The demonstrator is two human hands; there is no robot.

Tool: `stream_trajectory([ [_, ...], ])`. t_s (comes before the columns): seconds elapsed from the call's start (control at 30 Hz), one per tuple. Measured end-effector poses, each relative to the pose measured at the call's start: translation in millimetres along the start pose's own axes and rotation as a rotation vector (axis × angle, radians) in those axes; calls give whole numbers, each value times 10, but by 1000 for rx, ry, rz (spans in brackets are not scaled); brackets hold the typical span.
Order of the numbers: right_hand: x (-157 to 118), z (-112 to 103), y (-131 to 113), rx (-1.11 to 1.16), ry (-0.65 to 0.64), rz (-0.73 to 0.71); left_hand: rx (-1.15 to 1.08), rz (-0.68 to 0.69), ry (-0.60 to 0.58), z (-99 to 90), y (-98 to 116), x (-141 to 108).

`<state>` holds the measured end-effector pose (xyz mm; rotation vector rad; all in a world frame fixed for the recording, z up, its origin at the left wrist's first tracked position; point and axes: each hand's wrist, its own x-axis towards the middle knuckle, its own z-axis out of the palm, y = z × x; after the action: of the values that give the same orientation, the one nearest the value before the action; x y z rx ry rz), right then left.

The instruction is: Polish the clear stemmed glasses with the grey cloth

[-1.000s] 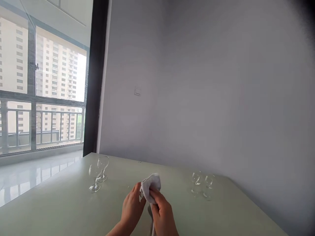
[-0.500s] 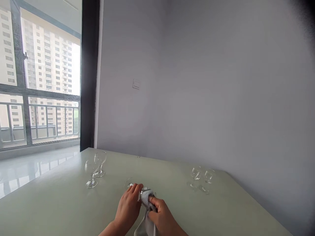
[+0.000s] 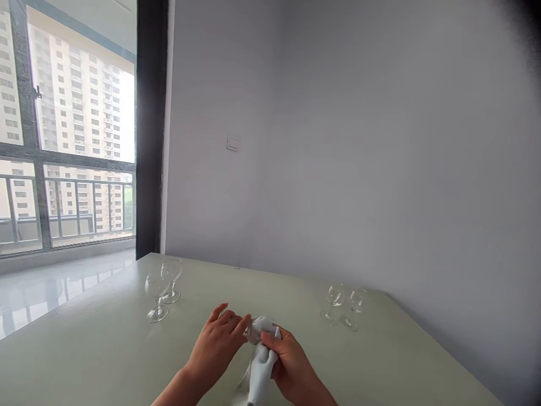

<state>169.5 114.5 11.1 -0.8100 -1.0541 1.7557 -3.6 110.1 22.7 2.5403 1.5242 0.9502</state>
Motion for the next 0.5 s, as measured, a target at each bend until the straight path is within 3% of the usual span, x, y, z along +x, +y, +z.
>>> stream_trajectory([
  [0.07,-19,-11,-70,-4,-50,14,-134,-61,-75,-74,-21,19],
  [0.23,-196,2,-385,-537,-247,-142,-371,-147,-298,-216,-70,-7],
  [0.33,-266,-13,-508,-678,-350,-127,-470,-156,-448,-269,-73,-36],
  [0.4,-240,-39,-499,-599,-271,-101,-455,-190,-379,-279,-43,-30],
  [0.5,-133,-73,-403,-287,-115,-17,-240,-133,-98,-243,30,5],
])
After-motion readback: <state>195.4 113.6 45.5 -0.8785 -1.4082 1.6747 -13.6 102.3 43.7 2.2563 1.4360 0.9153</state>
